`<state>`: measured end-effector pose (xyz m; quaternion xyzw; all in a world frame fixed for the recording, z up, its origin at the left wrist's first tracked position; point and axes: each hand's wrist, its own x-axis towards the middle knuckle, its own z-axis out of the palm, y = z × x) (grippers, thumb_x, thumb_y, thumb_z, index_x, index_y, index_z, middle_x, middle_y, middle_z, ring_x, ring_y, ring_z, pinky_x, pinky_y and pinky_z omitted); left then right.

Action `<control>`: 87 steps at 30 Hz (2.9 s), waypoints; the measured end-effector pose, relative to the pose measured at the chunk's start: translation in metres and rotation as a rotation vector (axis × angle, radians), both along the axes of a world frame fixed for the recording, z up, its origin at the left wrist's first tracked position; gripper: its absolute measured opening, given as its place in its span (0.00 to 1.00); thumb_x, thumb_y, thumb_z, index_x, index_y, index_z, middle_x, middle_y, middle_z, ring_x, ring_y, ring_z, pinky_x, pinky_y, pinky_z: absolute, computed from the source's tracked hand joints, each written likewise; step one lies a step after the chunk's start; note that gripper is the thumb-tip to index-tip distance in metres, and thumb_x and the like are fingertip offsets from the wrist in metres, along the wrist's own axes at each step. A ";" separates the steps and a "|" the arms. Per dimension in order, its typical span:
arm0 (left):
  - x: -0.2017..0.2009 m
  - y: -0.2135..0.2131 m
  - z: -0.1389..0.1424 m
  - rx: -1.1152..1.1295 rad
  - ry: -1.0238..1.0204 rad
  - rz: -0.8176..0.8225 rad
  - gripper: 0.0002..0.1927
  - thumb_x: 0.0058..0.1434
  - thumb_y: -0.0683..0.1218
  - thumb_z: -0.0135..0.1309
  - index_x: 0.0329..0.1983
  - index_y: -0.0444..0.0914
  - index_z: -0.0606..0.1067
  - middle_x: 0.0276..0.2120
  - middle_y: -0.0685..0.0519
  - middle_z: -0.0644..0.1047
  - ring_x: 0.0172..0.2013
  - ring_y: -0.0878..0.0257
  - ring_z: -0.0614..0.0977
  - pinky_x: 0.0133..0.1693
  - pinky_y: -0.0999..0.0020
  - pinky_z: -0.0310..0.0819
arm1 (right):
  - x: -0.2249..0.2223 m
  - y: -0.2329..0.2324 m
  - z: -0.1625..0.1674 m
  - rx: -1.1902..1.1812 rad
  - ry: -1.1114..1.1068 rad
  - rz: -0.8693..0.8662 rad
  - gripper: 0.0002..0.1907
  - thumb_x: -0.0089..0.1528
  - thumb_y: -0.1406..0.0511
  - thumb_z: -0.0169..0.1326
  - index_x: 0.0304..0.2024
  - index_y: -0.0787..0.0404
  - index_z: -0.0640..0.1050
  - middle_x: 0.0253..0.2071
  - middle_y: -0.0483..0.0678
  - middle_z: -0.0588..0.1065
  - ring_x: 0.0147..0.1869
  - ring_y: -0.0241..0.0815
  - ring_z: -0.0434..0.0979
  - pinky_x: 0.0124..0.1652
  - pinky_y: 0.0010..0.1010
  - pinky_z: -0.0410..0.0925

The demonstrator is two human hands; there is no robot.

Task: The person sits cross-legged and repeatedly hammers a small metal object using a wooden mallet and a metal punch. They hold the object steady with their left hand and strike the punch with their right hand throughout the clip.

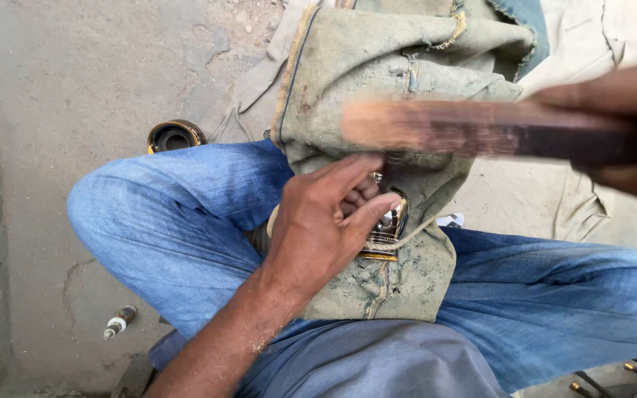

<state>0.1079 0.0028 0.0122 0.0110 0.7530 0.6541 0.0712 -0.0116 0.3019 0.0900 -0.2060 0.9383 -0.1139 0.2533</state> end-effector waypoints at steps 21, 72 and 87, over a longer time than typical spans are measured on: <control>-0.032 -0.002 0.005 -0.121 0.301 -0.653 0.18 0.60 0.48 0.60 0.54 0.44 0.78 0.40 0.56 0.84 0.38 0.60 0.86 0.41 0.62 0.82 | 0.208 0.022 -0.008 -0.184 0.297 -0.545 0.19 0.60 0.69 0.67 0.52 0.65 0.78 0.39 0.48 0.80 0.38 0.35 0.82 0.41 0.27 0.76; -0.020 0.007 0.021 -0.134 0.258 -0.392 0.20 0.64 0.45 0.62 0.59 0.39 0.75 0.46 0.49 0.82 0.36 0.65 0.85 0.37 0.69 0.84 | 0.210 0.057 -0.025 -0.543 -0.262 -0.928 0.23 0.58 0.71 0.66 0.53 0.72 0.74 0.32 0.58 0.78 0.30 0.45 0.84 0.28 0.36 0.77; 0.028 0.029 -0.003 0.093 -0.121 0.139 0.13 0.64 0.39 0.64 0.45 0.35 0.71 0.32 0.55 0.79 0.33 0.76 0.80 0.32 0.82 0.79 | 0.038 0.016 0.013 -0.095 0.182 -0.042 0.30 0.57 0.75 0.63 0.63 0.60 0.75 0.46 0.58 0.80 0.42 0.48 0.84 0.42 0.34 0.77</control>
